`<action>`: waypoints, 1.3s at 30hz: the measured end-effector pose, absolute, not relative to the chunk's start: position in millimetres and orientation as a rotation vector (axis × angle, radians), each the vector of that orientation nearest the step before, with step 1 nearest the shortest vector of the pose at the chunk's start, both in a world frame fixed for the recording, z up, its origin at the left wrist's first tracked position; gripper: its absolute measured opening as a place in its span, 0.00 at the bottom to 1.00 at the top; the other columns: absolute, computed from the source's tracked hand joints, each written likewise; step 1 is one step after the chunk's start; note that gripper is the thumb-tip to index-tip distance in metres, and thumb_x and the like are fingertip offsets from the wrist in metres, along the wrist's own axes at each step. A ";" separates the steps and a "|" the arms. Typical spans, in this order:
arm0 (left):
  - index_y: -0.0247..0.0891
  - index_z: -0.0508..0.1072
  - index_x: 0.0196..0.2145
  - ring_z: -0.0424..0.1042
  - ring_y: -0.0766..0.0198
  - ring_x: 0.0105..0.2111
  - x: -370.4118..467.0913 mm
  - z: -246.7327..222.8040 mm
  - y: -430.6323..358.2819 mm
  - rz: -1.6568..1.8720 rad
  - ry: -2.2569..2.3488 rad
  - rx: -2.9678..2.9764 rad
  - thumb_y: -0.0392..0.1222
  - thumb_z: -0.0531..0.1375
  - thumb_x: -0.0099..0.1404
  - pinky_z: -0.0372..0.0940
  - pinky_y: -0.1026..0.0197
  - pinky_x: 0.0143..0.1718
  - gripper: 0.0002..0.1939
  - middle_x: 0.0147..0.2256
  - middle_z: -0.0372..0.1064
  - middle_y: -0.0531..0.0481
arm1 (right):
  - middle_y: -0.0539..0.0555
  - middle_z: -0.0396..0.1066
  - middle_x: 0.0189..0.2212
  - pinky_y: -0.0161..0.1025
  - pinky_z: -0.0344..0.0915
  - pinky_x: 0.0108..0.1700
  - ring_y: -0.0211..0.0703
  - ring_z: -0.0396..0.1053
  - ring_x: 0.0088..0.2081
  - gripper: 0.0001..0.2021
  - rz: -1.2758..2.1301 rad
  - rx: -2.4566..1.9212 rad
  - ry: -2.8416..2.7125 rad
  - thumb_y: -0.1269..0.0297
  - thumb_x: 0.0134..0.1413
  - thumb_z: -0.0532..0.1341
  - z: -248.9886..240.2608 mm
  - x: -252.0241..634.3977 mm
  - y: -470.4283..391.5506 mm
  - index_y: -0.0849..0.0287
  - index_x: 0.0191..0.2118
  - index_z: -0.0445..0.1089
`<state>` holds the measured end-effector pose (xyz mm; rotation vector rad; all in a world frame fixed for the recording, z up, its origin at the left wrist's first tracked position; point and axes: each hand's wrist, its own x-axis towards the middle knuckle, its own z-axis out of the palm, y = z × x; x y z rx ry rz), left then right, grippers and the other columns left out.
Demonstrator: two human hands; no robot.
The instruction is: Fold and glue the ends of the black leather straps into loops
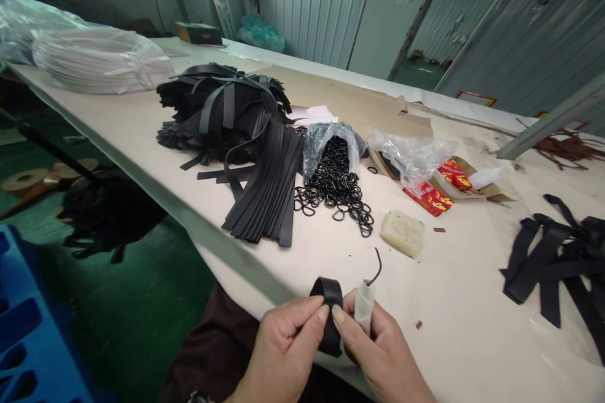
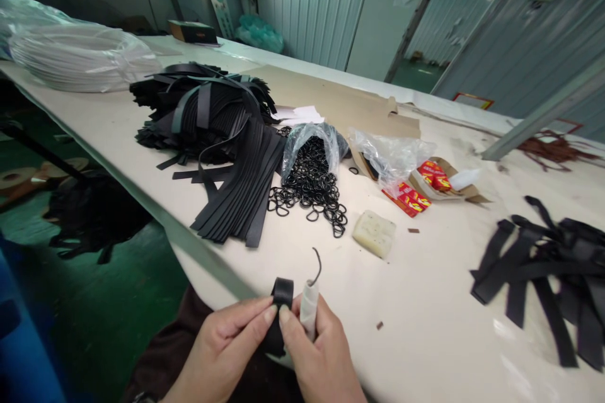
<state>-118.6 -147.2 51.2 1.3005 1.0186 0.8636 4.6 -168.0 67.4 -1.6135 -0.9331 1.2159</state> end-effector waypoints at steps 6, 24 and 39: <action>0.39 0.76 0.40 0.70 0.61 0.37 -113.1 45.3 -143.2 0.860 0.989 0.979 0.42 0.55 0.63 0.63 0.61 0.46 0.12 0.35 0.76 0.51 | 0.43 0.51 0.17 0.31 0.46 0.22 0.33 0.46 0.20 0.17 1.345 -1.595 -0.851 0.49 0.45 0.61 59.4 7.9 -160.1 0.60 0.25 0.64; 0.37 0.75 0.44 0.70 0.63 0.32 -90.3 53.2 -152.4 0.628 0.783 0.860 0.42 0.57 0.62 0.64 0.61 0.41 0.14 0.34 0.76 0.48 | 0.44 0.55 0.16 0.31 0.45 0.20 0.30 0.47 0.19 0.17 1.316 -1.601 -0.658 0.50 0.45 0.62 48.7 38.8 -193.0 0.62 0.27 0.69; 0.32 0.76 0.20 0.58 0.68 0.24 -61.2 44.3 -167.2 0.592 0.889 0.994 0.42 0.60 0.58 0.55 0.66 0.27 0.14 0.18 0.64 0.54 | 0.48 0.59 0.22 0.34 0.57 0.30 0.38 0.57 0.27 0.16 1.158 -1.594 -0.883 0.51 0.52 0.55 49.5 58.2 -215.6 0.60 0.25 0.62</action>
